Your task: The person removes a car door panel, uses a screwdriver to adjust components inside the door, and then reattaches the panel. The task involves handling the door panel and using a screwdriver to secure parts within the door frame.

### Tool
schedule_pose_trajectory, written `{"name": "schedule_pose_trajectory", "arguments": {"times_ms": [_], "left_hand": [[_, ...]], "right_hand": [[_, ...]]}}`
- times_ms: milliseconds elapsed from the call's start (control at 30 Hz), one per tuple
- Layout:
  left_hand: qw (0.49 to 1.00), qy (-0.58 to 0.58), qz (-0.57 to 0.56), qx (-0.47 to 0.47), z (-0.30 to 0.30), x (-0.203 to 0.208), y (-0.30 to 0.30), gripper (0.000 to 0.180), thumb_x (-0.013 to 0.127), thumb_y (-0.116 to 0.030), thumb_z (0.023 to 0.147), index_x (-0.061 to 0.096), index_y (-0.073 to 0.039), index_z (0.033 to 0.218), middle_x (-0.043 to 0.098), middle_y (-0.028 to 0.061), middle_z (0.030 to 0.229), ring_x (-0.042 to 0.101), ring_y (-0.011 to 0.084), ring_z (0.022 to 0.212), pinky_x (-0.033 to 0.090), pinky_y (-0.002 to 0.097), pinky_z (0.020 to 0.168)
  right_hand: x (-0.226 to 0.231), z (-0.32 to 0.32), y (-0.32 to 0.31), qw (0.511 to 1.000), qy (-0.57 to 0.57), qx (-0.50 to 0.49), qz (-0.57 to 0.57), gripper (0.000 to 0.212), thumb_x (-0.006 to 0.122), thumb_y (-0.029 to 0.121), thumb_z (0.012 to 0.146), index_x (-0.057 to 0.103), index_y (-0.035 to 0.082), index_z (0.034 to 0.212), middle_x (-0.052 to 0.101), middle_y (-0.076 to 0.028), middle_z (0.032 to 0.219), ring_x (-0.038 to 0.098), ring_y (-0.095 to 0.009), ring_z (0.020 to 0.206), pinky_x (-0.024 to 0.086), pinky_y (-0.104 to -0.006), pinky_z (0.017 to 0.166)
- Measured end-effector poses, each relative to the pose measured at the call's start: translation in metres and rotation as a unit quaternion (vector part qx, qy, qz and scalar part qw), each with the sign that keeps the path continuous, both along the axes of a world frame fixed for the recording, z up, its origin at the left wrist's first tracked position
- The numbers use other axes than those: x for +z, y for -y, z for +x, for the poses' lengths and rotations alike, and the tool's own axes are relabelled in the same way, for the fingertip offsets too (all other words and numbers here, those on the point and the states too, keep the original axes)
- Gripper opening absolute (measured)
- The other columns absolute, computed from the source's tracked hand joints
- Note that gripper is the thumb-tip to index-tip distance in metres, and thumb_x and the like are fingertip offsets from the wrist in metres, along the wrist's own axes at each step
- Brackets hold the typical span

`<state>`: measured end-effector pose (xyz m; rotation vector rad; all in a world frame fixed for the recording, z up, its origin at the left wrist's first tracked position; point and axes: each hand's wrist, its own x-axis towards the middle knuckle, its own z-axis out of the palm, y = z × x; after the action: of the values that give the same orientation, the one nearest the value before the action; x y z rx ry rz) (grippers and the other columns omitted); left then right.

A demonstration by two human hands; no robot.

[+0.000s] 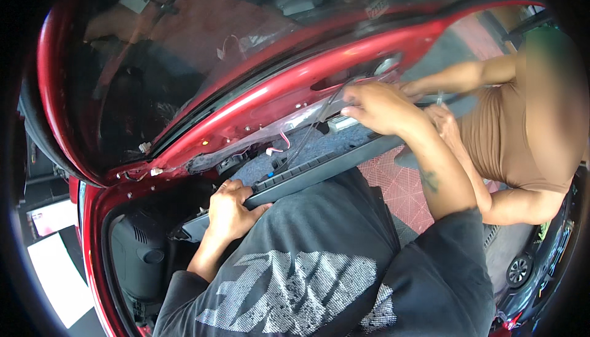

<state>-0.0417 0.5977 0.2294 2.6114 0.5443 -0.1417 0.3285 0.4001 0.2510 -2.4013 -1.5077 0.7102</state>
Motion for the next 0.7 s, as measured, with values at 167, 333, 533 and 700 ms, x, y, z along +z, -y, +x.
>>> {"name": "schedule_pose_trajectory", "arguments": {"times_ms": [167,333,533,700], "left_hand": [[1.000,0.018,0.003,0.000,-0.003,-0.001,-0.002,0.047,0.097,-0.046,0.073,0.079,-0.005,0.088,0.068,0.0103,0.087,0.071,0.0328,0.093,0.061,0.0451,0.082],[0.998,0.057,0.019,0.008,-0.015,-0.007,0.005,0.047,0.099,-0.043,0.069,0.078,-0.005,0.087,0.065,0.0087,0.088,0.068,0.0309,0.091,0.060,0.0438,0.079],[0.998,0.069,0.006,-0.006,-0.019,-0.005,-0.002,0.050,0.096,-0.048,0.071,0.080,-0.004,0.091,0.066,0.0114,0.092,0.069,0.0332,0.095,0.060,0.0464,0.079],[0.996,0.084,0.001,-0.038,-0.006,-0.001,-0.051,0.053,0.093,-0.047,0.076,0.081,0.000,0.096,0.072,0.0199,0.102,0.072,0.0392,0.105,0.059,0.0508,0.092]], "right_hand": [[-0.022,-0.025,-0.066,0.986,0.022,0.135,-0.092,0.039,0.080,0.028,0.099,0.073,0.006,0.130,0.078,-0.022,0.116,0.074,-0.043,0.115,0.056,-0.0543,0.097],[-0.003,-0.057,-0.092,0.969,-0.073,0.208,-0.110,0.045,0.074,0.044,0.103,0.076,0.002,0.117,0.079,-0.022,0.109,0.076,-0.043,0.109,0.058,-0.0546,0.092],[-0.002,-0.133,-0.016,0.969,0.083,0.233,-0.018,0.074,0.075,0.069,0.093,0.071,0.004,0.129,0.075,-0.022,0.116,0.074,-0.039,0.112,0.058,-0.0581,0.095],[-0.015,-0.137,-0.052,0.988,0.094,0.125,-0.007,0.071,0.071,0.074,0.093,0.077,0.005,0.110,0.076,-0.022,0.094,0.075,-0.044,0.090,0.059,-0.0547,0.080]]}}
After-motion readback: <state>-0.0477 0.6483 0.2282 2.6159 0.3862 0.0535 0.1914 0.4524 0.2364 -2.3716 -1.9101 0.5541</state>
